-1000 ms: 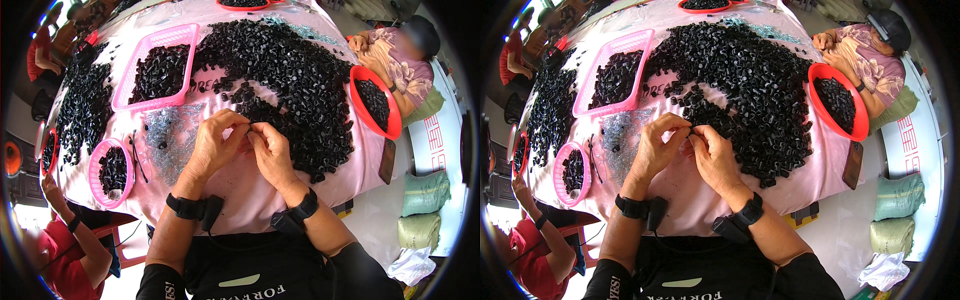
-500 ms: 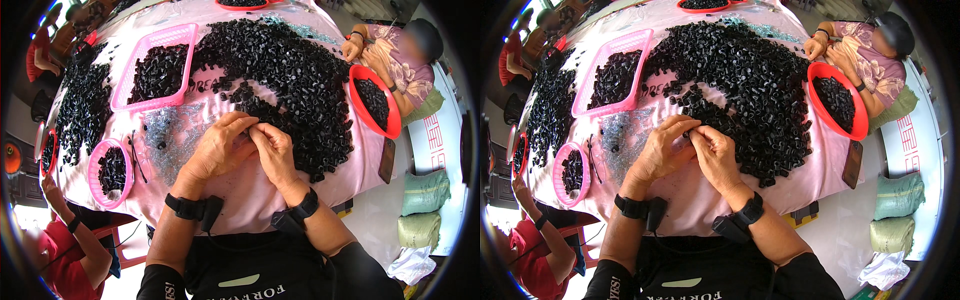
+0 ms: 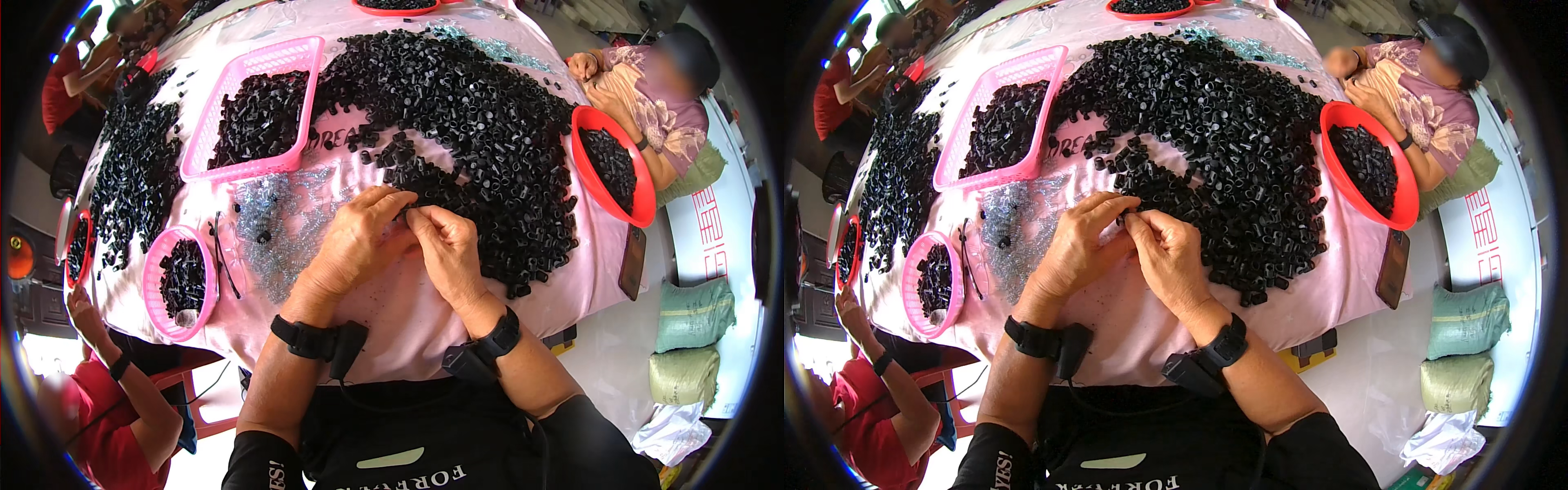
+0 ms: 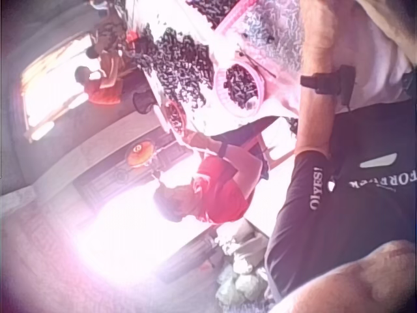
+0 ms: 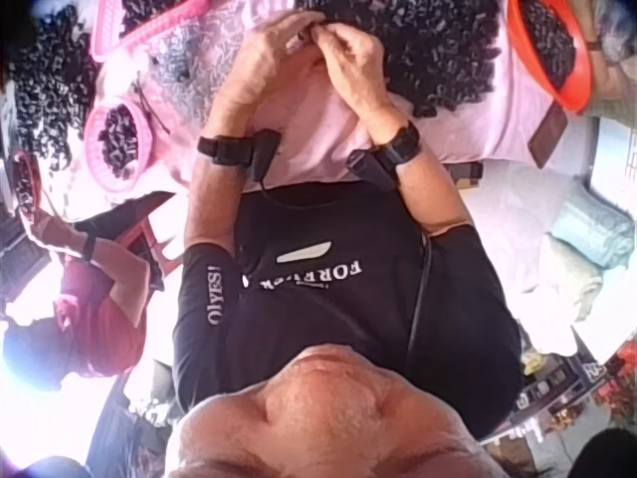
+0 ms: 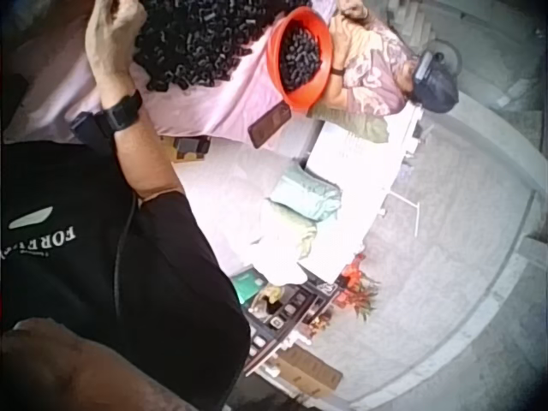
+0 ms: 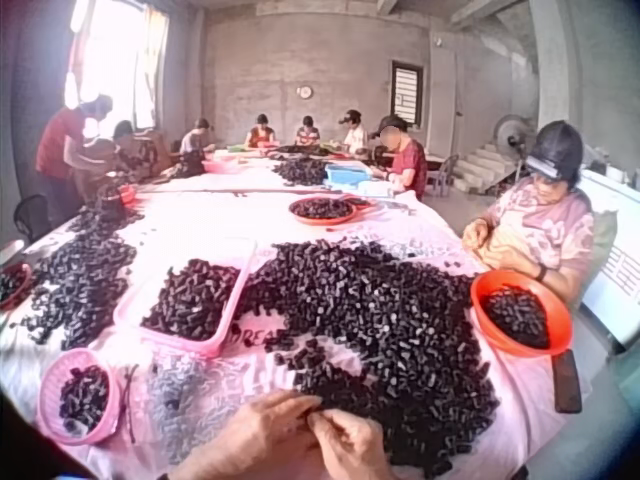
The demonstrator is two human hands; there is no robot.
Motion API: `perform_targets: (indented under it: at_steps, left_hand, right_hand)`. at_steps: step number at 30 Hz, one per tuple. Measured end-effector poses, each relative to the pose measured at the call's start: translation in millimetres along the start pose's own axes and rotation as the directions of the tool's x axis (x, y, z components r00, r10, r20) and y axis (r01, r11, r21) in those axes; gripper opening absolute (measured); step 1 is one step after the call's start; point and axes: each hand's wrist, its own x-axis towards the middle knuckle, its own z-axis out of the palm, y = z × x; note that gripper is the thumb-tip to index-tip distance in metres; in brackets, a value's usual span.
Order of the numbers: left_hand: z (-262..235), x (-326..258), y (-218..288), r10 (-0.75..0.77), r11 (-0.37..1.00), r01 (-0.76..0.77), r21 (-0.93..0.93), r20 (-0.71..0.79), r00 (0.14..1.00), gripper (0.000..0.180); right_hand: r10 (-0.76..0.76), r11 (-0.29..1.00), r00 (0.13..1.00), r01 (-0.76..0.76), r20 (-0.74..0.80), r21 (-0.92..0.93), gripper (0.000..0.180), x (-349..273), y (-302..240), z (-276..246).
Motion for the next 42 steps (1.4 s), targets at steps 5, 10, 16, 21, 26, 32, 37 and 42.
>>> perform_targets:
  at_steps: [5, 10, 16, 21, 26, 32, 37, 42]
  left_hand:
    - [0.7, 0.8, 2.6, 0.054, 0.998, -0.054, -0.028, 0.000, 0.999, 0.045]
    - [1.6, 0.3, 4.5, 0.063, 0.997, -0.063, -0.054, 0.000, 0.998, 0.043]
    - [1.7, -1.4, 0.1, 0.026, 1.000, -0.026, 0.010, -0.002, 1.000, 0.040]
    - [-4.9, 4.8, 4.6, -0.127, 0.992, 0.129, 0.015, -0.101, 0.987, 0.038]
    - [-26.4, 17.6, -14.8, -0.411, 0.908, 0.398, -0.129, -0.457, 0.789, 0.048]
    - [-62.6, 26.8, -27.2, -0.331, 0.842, 0.519, 0.150, -0.617, 0.715, 0.058]
    - [-46.1, 13.9, -37.1, -0.226, 0.907, 0.396, 0.146, -0.624, 0.748, 0.036]
    - [-8.9, 2.8, -3.7, -0.231, 0.970, 0.239, 0.036, -0.156, 0.960, 0.013]
  right_hand:
    - [-0.040, 0.999, 0.999, 0.040, -0.005, -0.030, 0.029, 0.9, 8.4, -3.5]
    - [-0.014, 1.000, 0.999, 0.014, -0.039, -0.003, 0.034, 1.4, 10.1, -2.2]
    - [-0.045, 0.996, 0.999, 0.045, -0.002, -0.073, 0.040, -1.4, -5.8, -4.0]
    - [0.101, 0.987, 0.995, -0.097, -0.023, 0.129, 0.039, -3.6, -4.1, -1.3]
    - [0.162, 0.964, 0.987, -0.154, -0.019, 0.218, 0.035, -3.7, -3.8, -2.1]
    - [0.116, 0.959, 0.988, -0.084, -0.102, 0.271, 0.030, -1.4, 1.2, -2.1]
    - [0.085, 0.956, 0.987, -0.042, -0.137, 0.289, 0.027, -2.1, -0.4, -0.1]
    - [0.068, 0.974, 0.983, -0.028, -0.173, 0.226, 0.024, -3.6, -3.1, -5.6]
